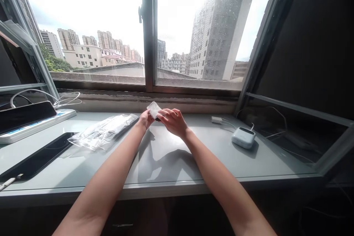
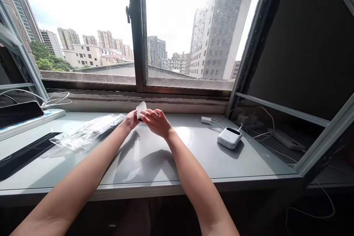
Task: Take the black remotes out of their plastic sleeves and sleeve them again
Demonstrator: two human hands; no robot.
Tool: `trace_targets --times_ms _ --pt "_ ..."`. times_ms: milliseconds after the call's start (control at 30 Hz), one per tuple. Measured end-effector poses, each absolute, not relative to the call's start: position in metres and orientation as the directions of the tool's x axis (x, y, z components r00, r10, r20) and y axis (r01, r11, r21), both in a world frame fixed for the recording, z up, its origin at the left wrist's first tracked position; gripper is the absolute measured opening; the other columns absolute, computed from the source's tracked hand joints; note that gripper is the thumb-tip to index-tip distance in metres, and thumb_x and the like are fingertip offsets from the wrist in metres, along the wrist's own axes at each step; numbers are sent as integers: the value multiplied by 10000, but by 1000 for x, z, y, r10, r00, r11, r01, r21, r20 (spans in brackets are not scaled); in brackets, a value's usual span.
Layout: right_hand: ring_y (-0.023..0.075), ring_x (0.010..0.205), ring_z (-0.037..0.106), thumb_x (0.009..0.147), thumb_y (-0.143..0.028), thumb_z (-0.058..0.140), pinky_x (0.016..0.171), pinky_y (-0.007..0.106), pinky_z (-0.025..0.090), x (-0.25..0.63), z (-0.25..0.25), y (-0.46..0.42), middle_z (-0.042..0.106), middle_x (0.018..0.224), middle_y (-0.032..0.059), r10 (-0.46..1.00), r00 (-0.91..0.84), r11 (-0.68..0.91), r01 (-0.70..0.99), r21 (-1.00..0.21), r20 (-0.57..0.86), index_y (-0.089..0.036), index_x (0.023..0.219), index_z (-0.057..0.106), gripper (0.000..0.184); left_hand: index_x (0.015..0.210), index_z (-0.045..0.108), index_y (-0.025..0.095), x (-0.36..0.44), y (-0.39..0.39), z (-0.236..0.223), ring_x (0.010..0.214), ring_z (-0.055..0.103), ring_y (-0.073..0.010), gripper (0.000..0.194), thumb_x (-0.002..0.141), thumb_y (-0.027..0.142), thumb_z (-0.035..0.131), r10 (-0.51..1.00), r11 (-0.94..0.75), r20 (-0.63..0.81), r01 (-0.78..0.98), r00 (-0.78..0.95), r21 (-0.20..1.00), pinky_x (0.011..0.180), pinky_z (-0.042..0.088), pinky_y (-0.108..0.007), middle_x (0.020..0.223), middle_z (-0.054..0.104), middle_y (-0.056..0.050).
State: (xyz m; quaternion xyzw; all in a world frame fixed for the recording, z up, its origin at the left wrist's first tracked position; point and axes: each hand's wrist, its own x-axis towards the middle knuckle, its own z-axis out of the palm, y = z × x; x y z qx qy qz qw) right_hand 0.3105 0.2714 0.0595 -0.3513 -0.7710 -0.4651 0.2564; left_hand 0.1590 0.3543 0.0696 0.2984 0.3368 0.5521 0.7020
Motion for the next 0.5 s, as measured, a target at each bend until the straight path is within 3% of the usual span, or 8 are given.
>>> trace_targets --times_ms 133,267,400,500 --pt "174 1156 537 1006 -127 463 926 305 306 304 61 268 639 1260 5 281 -678 378 729 571 679 -276 1187 601 271 1035 612 121 146 370 64 433 519 -97 266 957 64 363 965 219 -261 -564 7 796 487 460 -180 538 542 23" --pt "191 1049 591 1033 -237 445 848 306 368 301 63 263 663 1186 49 243 -588 410 783 467 772 -241 1172 596 205 1075 602 91 138 382 60 448 541 -111 327 954 25 305 924 271 -372 -542 -83 795 507 472 -199 559 562 5" --pt "151 731 610 1063 -324 288 641 270 417 301 66 258 655 1062 76 180 -376 558 800 221 909 -205 1130 543 289 1128 565 61 136 385 60 499 586 -110 364 945 -13 260 929 273 -364 -539 -68 797 528 493 -191 621 609 -24" --pt "139 617 581 1056 -412 237 567 258 427 300 69 258 632 1032 74 172 -64 647 760 -64 983 -213 1112 495 331 1171 533 77 135 386 57 470 573 -94 366 950 -14 256 938 242 -336 -528 -88 814 499 473 -168 623 595 -11"
